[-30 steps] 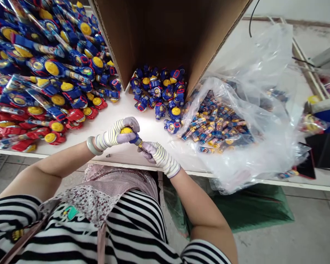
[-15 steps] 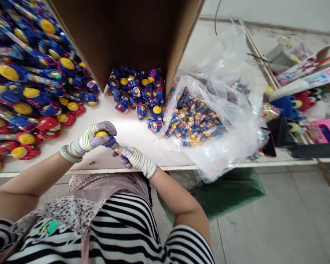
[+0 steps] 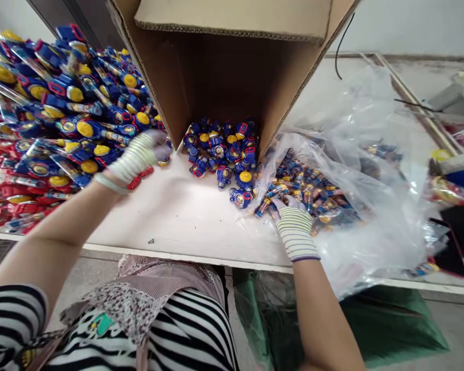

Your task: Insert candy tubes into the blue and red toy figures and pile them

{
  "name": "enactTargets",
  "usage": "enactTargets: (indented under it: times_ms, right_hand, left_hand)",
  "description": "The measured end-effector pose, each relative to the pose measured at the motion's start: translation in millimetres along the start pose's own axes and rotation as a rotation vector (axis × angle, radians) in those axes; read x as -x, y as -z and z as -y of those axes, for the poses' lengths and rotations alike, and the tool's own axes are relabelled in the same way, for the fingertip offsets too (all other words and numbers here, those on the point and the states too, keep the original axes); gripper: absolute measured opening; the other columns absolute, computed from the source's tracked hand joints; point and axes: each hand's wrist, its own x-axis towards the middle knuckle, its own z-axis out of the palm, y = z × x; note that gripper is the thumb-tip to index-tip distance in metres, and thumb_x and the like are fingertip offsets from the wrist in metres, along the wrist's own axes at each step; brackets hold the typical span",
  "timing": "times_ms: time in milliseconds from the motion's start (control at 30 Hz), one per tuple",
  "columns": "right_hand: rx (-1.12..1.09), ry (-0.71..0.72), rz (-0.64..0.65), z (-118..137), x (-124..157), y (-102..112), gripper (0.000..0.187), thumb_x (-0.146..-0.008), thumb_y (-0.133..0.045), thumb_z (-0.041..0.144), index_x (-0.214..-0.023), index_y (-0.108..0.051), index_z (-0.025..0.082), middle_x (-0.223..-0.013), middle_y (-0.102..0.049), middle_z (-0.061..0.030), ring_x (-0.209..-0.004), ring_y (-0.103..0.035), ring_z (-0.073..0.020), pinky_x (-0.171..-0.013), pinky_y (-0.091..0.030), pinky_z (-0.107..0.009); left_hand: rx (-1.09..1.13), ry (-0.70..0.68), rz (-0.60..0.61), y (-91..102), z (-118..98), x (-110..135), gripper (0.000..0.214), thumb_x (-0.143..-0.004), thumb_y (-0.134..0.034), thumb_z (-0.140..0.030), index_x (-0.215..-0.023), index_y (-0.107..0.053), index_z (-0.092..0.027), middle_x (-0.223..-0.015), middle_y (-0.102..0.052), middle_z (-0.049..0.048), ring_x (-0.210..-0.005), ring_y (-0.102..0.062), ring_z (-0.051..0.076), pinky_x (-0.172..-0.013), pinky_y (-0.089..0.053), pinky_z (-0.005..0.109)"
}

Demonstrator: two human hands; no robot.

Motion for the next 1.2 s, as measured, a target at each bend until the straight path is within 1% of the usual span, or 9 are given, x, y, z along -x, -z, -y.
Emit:
enactTargets:
  times_ms: [67, 133, 233, 433, 600, 767, 933, 1100, 1200]
  right_hand:
    - [-0.076, 0.013, -0.062, 4.9, -1.6, 0.1, 0.038, -0.093, -0.052, 0.034, -0.119, -0.071, 0.015, -0.13, -0.064, -0.0212, -0.118, -0.06, -0.0386, -0.099, -0.051, -0.056]
    - [-0.224, -0.033, -0.154, 6.0, 0.9, -2.6, 0.036, -0.09, -0.055, 0.038, -0.113, -0.069, 0.015, -0.116, -0.068, -0.0191, -0.108, -0.064, -0.0347, -0.095, -0.054, -0.052]
    - [-0.478, -0.15, -0.227, 2.1, 12.2, -13.7, 0.037, -0.086, -0.056, 0.042, -0.111, -0.064, 0.016, -0.097, -0.071, -0.0147, -0.09, -0.068, -0.0303, -0.084, -0.059, -0.048]
    - [-0.302, -0.076, 0.079, 11.2, 38.4, -14.6, 0.044, -0.083, -0.053, 0.03, -0.12, -0.068, 0.012, -0.118, -0.071, -0.0223, -0.11, -0.068, -0.0375, -0.1, -0.053, -0.055]
    - [-0.429, 0.176, -0.05, 77.7, 39.6, 23.6, 0.045, -0.094, -0.046, 0.03, -0.131, -0.063, 0.012, -0.125, -0.069, -0.0207, -0.113, -0.065, -0.0341, -0.102, -0.052, -0.05]
    - [-0.431, 0.366, 0.063, 144.9, 28.2, 48.3, 0.04, -0.097, -0.052, 0.032, -0.13, -0.063, 0.013, -0.123, -0.07, -0.0188, -0.107, -0.067, -0.0323, -0.093, -0.053, -0.043]
    - [-0.371, 0.377, 0.209, 162.2, 29.7, 53.5, 0.04, -0.1, -0.049, 0.043, -0.119, -0.067, 0.013, -0.102, -0.074, -0.0171, -0.087, -0.068, -0.0298, -0.073, -0.047, -0.035]
    - [-1.09, 0.261, 0.425, 172.1, 39.5, 21.6, 0.064, -0.101, -0.027, 0.068, -0.095, -0.065, 0.017, -0.061, -0.055, -0.0013, -0.051, -0.047, -0.0156, -0.053, -0.038, -0.027]
    - [-1.202, 0.215, 0.583, 175.8, 37.0, 9.8, 0.077, -0.097, -0.016, 0.077, -0.092, -0.065, 0.018, -0.056, -0.046, 0.0026, -0.045, -0.037, -0.0141, -0.05, -0.036, -0.027]
  left_hand:
    - [-0.026, 0.029, 0.138, -80.6, -17.1, 7.2, 0.056, -0.076, -0.082, -0.04, -0.118, -0.063, -0.008, -0.128, -0.061, 0.0182, -0.125, -0.056, 0.036, -0.112, -0.045, 0.048]
    - [-0.022, 0.049, 0.11, -136.8, -24.1, 11.4, 0.074, -0.067, -0.088, -0.032, -0.13, -0.059, -0.008, -0.145, -0.047, 0.0245, -0.135, -0.049, 0.043, -0.115, -0.042, 0.052]
    - [0.078, 0.047, 0.04, -166.8, -18.7, 16.1, 0.077, -0.065, -0.084, -0.022, -0.136, -0.055, -0.012, -0.153, -0.036, 0.025, -0.142, -0.043, 0.045, -0.119, -0.038, 0.056]
    - [0.466, 0.054, 0.243, -133.6, -3.6, 61.7, 0.066, -0.073, -0.078, -0.031, -0.13, -0.051, -0.015, -0.116, -0.067, 0.0157, -0.107, -0.067, 0.031, -0.098, -0.054, 0.049]
    - [0.866, 0.077, 0.319, -116.7, -17.9, 108.9, 0.053, -0.082, -0.062, -0.041, -0.128, -0.052, -0.016, -0.088, -0.066, 0.0053, -0.072, -0.061, 0.019, -0.064, -0.049, 0.029]
    - [0.755, 0.013, 0.281, -105.1, -43.8, 121.2, 0.047, -0.081, -0.062, -0.043, -0.12, -0.057, -0.017, -0.094, -0.065, 0.0052, -0.071, -0.057, 0.016, -0.061, -0.046, 0.026]
    - [0.59, -0.088, 0.342, -81.9, -61.7, 124.4, 0.04, -0.083, -0.063, -0.043, -0.112, -0.059, -0.016, -0.093, -0.063, 0.0052, -0.078, -0.059, 0.018, -0.07, -0.05, 0.029]
    - [0.445, -0.257, 0.303, -74.0, -65.1, 126.0, 0.042, -0.075, -0.067, -0.038, -0.11, -0.062, -0.017, -0.098, -0.065, 0.0078, -0.086, -0.064, 0.022, -0.08, -0.051, 0.035]
    - [0.368, -0.288, 0.385, -77.2, -59.6, 121.6, 0.047, -0.071, -0.072, -0.036, -0.113, -0.063, -0.017, -0.098, -0.067, 0.008, -0.088, -0.065, 0.023, -0.083, -0.051, 0.035]
